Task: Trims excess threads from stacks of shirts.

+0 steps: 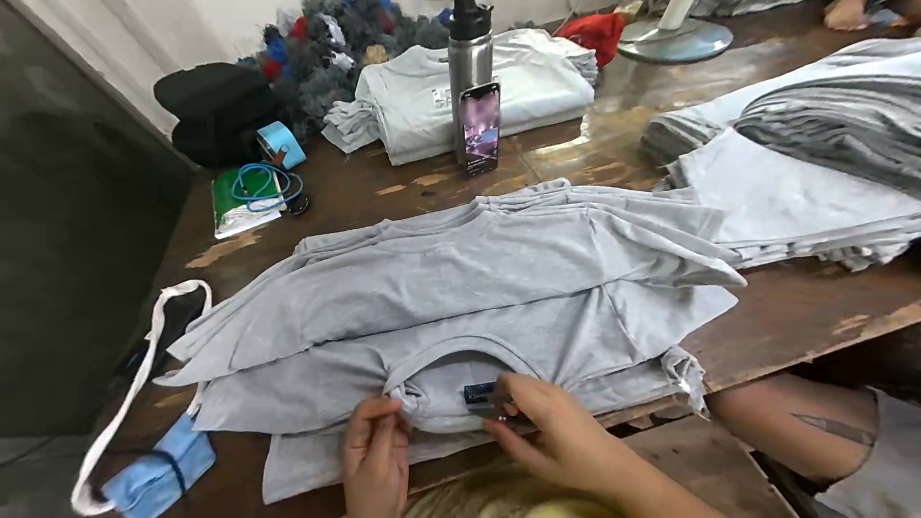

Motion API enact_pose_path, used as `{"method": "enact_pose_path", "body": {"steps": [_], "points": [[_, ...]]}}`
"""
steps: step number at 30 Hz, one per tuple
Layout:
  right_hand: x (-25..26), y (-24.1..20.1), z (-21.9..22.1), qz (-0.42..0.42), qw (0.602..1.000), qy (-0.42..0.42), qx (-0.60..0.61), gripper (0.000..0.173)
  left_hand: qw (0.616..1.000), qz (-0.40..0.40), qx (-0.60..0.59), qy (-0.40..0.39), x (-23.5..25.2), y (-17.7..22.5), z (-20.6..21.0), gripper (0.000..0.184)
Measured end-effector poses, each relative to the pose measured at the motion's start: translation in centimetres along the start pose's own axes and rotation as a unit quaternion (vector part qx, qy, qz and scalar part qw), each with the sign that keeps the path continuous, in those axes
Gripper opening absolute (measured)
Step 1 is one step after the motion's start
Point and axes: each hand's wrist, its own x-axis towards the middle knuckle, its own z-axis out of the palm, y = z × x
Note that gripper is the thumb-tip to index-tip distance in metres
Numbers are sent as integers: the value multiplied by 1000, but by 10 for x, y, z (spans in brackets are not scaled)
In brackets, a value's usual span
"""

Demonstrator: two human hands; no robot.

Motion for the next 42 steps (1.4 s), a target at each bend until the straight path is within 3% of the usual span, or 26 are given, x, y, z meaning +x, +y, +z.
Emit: {"method": "enact_pose_path", "body": {"steps": [5, 8, 11, 14, 19, 35, 40, 42], "points": [[12, -9, 4, -8, 999, -17, 48, 26, 997, 40, 32, -64, -6, -2, -8, 18], [16, -12, 11, -5, 998, -29, 56, 27, 992, 82, 93, -31, -12, -4, 0, 31], [14, -8, 21, 11, 999, -27, -21, 30, 984, 108, 139, 0, -13, -8, 0, 17], [11, -7, 27, 12, 995, -20, -93, 34, 986, 98, 134, -14, -13, -6, -1, 8], [17, -15, 34, 2, 989, -19, -147, 33, 985, 94, 145, -24, -15, -1, -1, 11], [22, -17, 47, -24, 988, -29, -150, 30, 979, 98, 178, -25, -18, 6, 0, 14], [27, -19, 39, 12, 999, -4, 41, 33, 971, 117, 205, -27, -16, 8, -3, 12], [31, -19, 40, 11, 990, -2, 143, 36, 950, 144, 272, -51, -16, 12, -7, 12]]}}
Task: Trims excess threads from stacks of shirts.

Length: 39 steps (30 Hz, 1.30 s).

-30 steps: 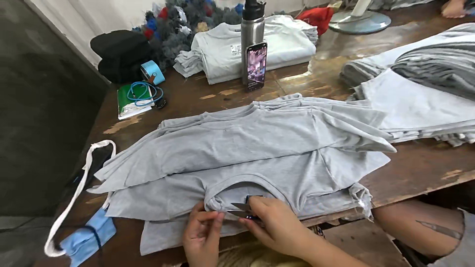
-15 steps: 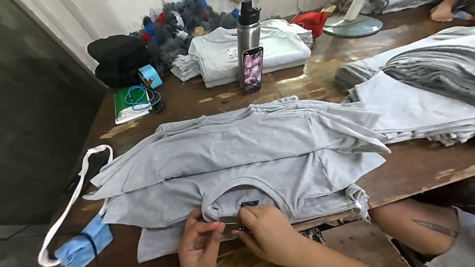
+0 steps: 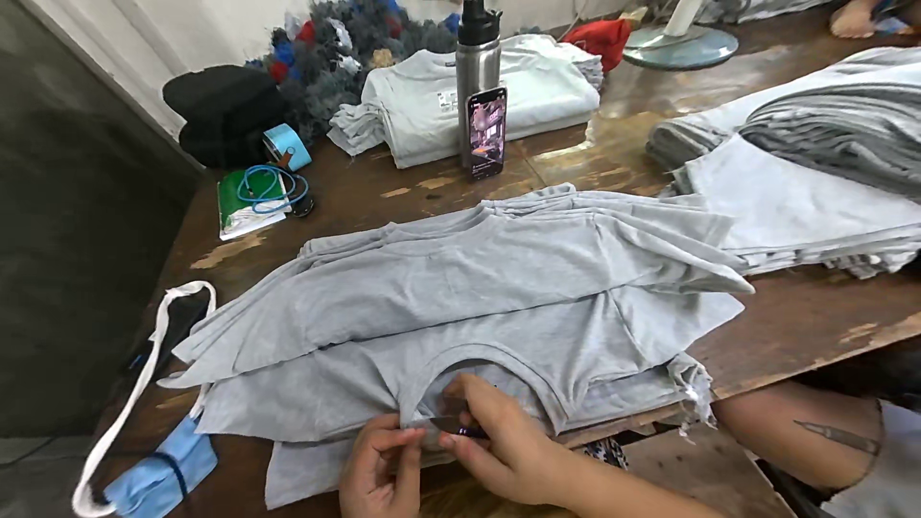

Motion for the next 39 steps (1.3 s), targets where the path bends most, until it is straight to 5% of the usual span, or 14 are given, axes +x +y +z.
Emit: {"method": "enact_pose_path", "body": {"steps": [5, 8, 10, 14, 20, 33, 39], "points": [[5, 7, 13, 23, 961, -21, 276, 29, 978, 96, 116, -148, 7, 22, -36, 5], [4, 9, 19, 51, 945, 38, 320, 12, 943, 92, 46, -318, 16, 31, -62, 31], [5, 11, 19, 89, 932, 71, 343, 14, 925, 51, 91, -365, 21, 35, -67, 47], [5, 12, 14, 145, 905, 77, 394, 17, 915, 16, 322, -243, 20, 30, -39, 58], [3, 14, 14, 145, 899, 74, 407, 17, 906, 41, 397, -144, 14, 12, 4, 65], [0, 12, 13, 151, 882, 71, 441, 18, 960, 110, 234, -105, 14, -12, -6, 50], [0, 12, 13, 150, 882, 70, 442, 16, 990, 64, 119, -51, 8, -13, -8, 33]]}}
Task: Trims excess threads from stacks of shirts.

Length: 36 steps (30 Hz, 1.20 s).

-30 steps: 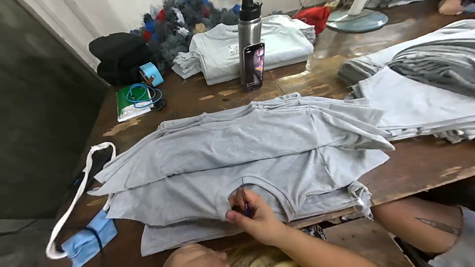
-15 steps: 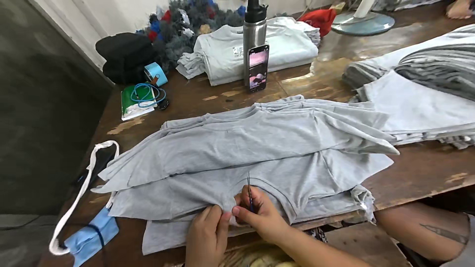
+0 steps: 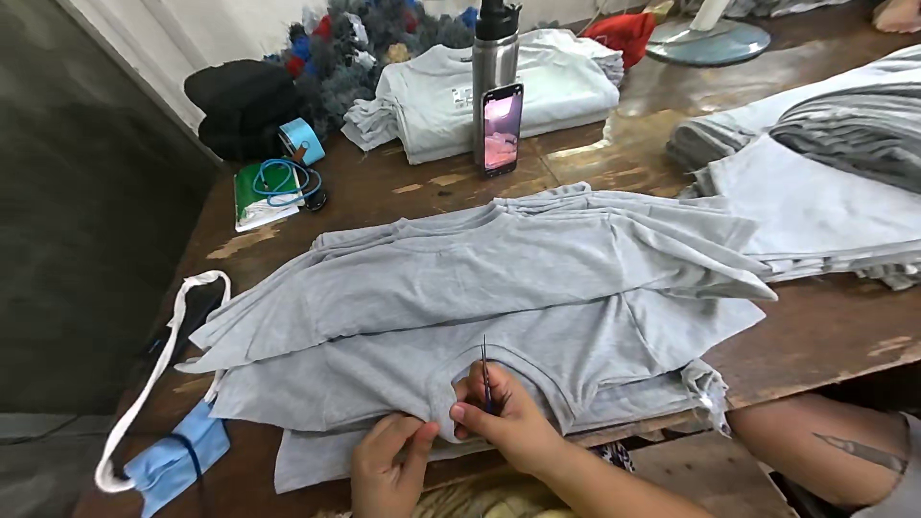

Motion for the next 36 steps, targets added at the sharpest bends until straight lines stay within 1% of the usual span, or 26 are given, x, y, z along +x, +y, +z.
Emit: {"method": "enact_pose_path", "body": {"steps": [2, 3, 6, 9, 11, 12, 14, 15, 16, 17, 18, 19, 20, 21, 22, 23, 24, 25, 26, 27, 29, 33, 36], "points": [[0, -2, 0, 11, 1000, 13, 8, 17, 996, -56, -63, 10, -1, 6, -3, 13], [0, -4, 1, 21, 999, 21, 13, 18, 992, -85, -88, 5, -1, 10, -5, 8], [1, -5, 1, 31, 999, 27, 24, 18, 984, -133, -120, -13, 2, 16, -7, 5], [1, -4, 0, 20, 999, 25, 10, 15, 977, -138, -165, -19, 4, 18, -8, 6], [-1, -5, -4, -9, 998, -7, -56, 8, 976, -122, -180, -7, 5, 19, -7, 8], [-4, -7, -7, -25, 993, -33, -110, 9, 976, -116, -184, -3, 4, 19, -6, 8], [-12, -14, -12, -52, 971, -80, -221, 27, 971, -113, -212, -11, 4, 17, -9, 7], [-15, -18, -14, -60, 955, -96, -275, 33, 965, -110, -238, -26, 3, 16, -11, 5], [-19, -21, -16, -62, 939, -106, -320, 37, 955, -101, -273, -55, 3, 14, -16, 4], [-21, -22, -18, -61, 929, -113, -348, 38, 943, -83, -304, -109, 3, 12, -24, 7], [-23, -22, -20, -62, 924, -114, -361, 39, 923, -61, -329, -191, 4, 10, -35, 15], [-23, -20, -20, -65, 922, -109, -365, 38, 893, -38, -347, -283, 6, 7, -46, 26], [-23, -19, -19, -69, 921, -103, -369, 36, 867, -18, -338, -366, 9, 4, -56, 33], [-22, -17, -17, -75, 917, -95, -380, 35, 863, -9, -295, -410, 11, 4, -63, 36], [-21, -15, -14, -84, 910, -89, -397, 35, 883, -13, -221, -414, 11, 7, -68, 37], [-20, -14, -11, -95, 902, -87, -412, 36, 914, -21, -122, -385, 10, 12, -71, 37], [-18, -11, -8, -105, 896, -86, -423, 35, 938, -33, -13, -345, 9, 16, -71, 36], [-17, -8, -6, -117, 891, -82, -431, 32, 946, -46, 82, -311, 9, 19, -68, 37], [-15, -6, -4, -126, 887, -76, -439, 28, 945, -61, 146, -287, 10, 21, -65, 41], [-14, -4, -2, -127, 885, -68, -444, 25, 943, -74, 183, -269, 10, 22, -60, 44], [-13, -2, -1, -112, 891, -57, -435, 19, 946, -80, 204, -237, 10, 22, -47, 43], [-13, -6, -6, -89, 914, -43, -394, 14, 966, -24, 193, -170, 7, 14, -22, 26], [-16, -11, -11, -89, 905, -64, -410, 15, 972, -6, 173, -157, 7, 11, -24, 26]]}}
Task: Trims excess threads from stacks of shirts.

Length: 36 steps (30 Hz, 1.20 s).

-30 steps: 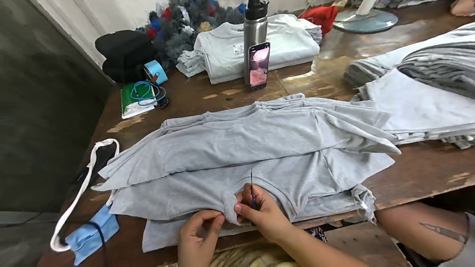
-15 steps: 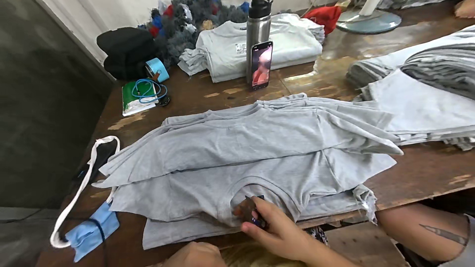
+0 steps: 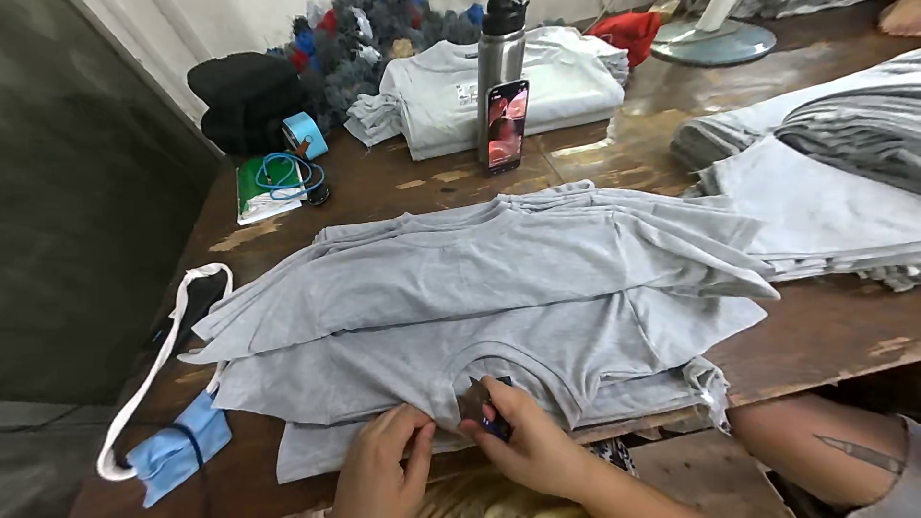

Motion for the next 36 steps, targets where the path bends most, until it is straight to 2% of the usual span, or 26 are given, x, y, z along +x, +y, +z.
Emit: {"method": "enact_pose_path", "body": {"steps": [2, 5, 7, 10, 14, 18, 20, 22, 24, 26, 28, 30, 32, 34, 36], "points": [[-2, -3, -5, -11, 998, -37, -46, 27, 1000, 4, -7, 22, 0, -3, -1, 24], [-5, -8, -6, -36, 986, -77, -141, 46, 1000, 4, -8, 16, -1, -3, -5, 21], [-7, -11, -4, -40, 976, -85, -195, 45, 1000, -5, 7, 7, -2, -2, -5, 21], [-7, -16, 0, -35, 957, -88, -276, 33, 1000, -10, 14, 7, -2, 0, -5, 20], [-6, -18, 13, -47, 927, -57, -368, 29, 999, -1, 45, 13, -3, 3, -6, 21], [0, -18, 22, -50, 919, -33, -391, 30, 998, -1, 67, 10, -1, 6, -7, 25], [0, -17, 23, -52, 925, -41, -375, 32, 999, 15, 31, 1, -2, 3, -8, 25], [-1, -17, 15, -65, 941, -42, -329, 35, 993, 74, -69, -55, -3, -6, -19, 26], [-5, -22, -7, -74, 962, -33, -262, 37, 959, 127, -190, -167, -4, -15, -35, 31], [-12, -29, -40, -74, 971, -15, -228, 39, 932, 132, -252, -226, -5, -20, -48, 35], [-23, -26, -78, -56, 971, 6, -233, 37, 943, 103, -247, -197, -7, -24, -55, 33], [-37, -16, -112, -17, 961, 26, -274, 26, 973, 63, -188, -116, -9, -26, -54, 26], [-51, -2, -138, 33, 942, 55, -330, 24, 996, 32, -70, -42, -4, -27, -44, 37], [-64, 12, -154, 81, 914, 81, -389, 24, 999, 11, 38, 2, 5, -23, -26, 47], [-72, 23, -158, 110, 894, 105, -422, 22, 996, -9, 86, 35, 12, -20, -8, 49]]}}
